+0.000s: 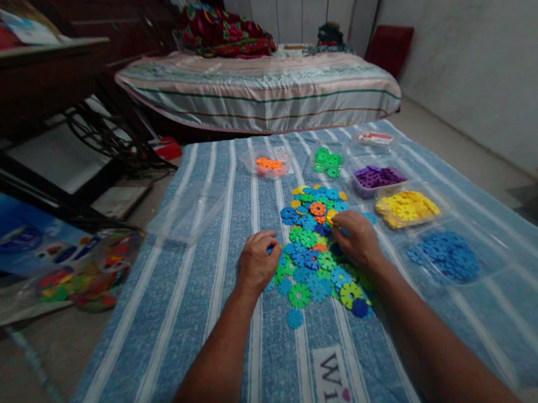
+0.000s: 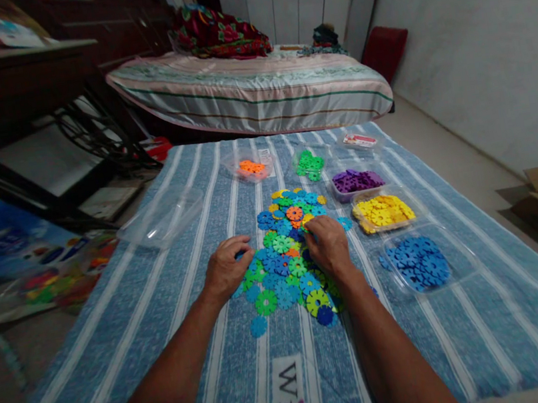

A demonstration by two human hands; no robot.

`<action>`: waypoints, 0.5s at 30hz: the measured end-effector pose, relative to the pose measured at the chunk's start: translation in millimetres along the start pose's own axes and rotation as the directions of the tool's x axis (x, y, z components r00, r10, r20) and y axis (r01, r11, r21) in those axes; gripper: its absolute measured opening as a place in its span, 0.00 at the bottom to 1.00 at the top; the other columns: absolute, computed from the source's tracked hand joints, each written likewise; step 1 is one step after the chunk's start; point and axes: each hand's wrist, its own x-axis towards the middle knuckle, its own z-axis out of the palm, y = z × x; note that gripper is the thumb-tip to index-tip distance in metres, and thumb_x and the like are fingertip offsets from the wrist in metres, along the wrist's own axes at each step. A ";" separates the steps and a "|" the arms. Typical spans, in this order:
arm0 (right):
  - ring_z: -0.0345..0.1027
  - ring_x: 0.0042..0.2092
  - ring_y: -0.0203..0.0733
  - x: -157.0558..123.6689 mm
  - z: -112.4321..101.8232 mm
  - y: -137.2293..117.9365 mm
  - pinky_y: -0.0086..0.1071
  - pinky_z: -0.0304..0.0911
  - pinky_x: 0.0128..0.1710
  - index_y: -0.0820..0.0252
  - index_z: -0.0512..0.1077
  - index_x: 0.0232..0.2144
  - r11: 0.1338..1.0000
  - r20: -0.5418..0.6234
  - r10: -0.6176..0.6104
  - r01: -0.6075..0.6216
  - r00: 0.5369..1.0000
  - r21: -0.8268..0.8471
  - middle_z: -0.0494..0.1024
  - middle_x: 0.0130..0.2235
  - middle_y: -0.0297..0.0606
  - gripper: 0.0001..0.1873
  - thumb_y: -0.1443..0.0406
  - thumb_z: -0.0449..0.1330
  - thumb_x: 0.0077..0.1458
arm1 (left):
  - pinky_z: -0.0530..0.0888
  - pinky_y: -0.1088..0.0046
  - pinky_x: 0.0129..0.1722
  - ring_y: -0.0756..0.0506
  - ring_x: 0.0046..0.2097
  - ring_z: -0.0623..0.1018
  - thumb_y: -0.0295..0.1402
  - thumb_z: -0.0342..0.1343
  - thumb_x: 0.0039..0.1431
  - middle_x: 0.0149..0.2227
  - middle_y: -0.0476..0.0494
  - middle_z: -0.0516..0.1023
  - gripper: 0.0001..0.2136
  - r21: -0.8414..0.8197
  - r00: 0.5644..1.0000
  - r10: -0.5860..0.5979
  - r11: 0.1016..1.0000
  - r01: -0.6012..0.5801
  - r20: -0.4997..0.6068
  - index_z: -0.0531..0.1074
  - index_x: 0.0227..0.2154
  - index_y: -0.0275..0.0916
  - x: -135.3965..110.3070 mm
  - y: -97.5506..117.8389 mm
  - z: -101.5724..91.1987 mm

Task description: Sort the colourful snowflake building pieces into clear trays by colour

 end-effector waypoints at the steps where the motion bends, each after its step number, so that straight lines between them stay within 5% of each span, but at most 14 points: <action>1: 0.68 0.42 0.47 0.1 -0.3 4.2 0.39 0.61 0.45 0.59 0.75 0.36 0.999 -0.018 0.021 -0.022 1.000 -0.025 0.77 0.38 0.44 0.10 0.65 0.54 0.57 | 0.73 0.60 0.50 0.42 0.46 0.77 0.30 0.54 0.53 0.40 0.41 0.80 0.06 0.002 1.000 0.005 1.000 -0.005 0.000 0.73 0.23 0.40 0.0 -0.1 0.1; 15: 0.61 0.44 0.49 4.6 6.5 19.3 0.39 0.56 0.43 0.58 0.72 0.35 0.965 0.063 0.126 -0.107 0.990 -0.240 0.72 0.40 0.44 0.12 0.57 0.57 0.56 | 0.73 0.61 0.50 0.42 0.46 0.77 0.31 0.54 0.53 0.41 0.42 0.80 0.06 0.016 1.000 -0.004 1.000 0.004 0.000 0.73 0.23 0.41 0.6 0.5 1.0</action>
